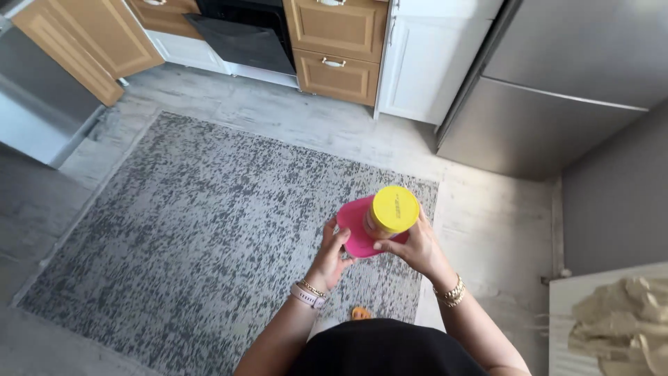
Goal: Clearing dirty dishes from a balcony table and putting away food containers in the kitchen.
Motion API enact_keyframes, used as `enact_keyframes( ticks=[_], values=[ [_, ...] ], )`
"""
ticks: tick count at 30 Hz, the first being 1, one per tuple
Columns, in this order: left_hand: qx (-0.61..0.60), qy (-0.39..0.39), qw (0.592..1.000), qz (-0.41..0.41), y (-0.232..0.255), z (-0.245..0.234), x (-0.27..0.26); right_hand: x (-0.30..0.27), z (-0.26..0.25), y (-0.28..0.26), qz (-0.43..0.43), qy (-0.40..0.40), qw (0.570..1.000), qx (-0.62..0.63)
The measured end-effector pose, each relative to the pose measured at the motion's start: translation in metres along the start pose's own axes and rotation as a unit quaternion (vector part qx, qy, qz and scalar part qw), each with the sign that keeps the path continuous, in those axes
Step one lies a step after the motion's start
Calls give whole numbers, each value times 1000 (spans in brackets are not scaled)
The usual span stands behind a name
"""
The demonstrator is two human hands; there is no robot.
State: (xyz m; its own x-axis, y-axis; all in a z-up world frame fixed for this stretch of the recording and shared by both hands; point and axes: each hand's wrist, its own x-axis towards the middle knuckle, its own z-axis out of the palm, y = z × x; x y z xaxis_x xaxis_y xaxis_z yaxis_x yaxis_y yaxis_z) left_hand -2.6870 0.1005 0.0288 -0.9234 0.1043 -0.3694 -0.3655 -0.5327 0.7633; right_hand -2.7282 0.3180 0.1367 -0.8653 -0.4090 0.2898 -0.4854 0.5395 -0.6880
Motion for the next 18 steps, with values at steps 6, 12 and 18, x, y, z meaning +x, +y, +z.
enact_keyframes(
  ticks=[6, 12, 18],
  values=[
    [-24, 19, 1000, 0, 69, -8, 127, 145, 3, 41, -10, -9, 1000, 25],
    [-12, 4, 1000, -2, 138, -31, 280, 288, 29, 117, -21, 16, 1000, 1],
    [22, -16, 999, -21, 235, -37, 423, 434, 33, 165, -8, 42, 999, -14]
  ],
)
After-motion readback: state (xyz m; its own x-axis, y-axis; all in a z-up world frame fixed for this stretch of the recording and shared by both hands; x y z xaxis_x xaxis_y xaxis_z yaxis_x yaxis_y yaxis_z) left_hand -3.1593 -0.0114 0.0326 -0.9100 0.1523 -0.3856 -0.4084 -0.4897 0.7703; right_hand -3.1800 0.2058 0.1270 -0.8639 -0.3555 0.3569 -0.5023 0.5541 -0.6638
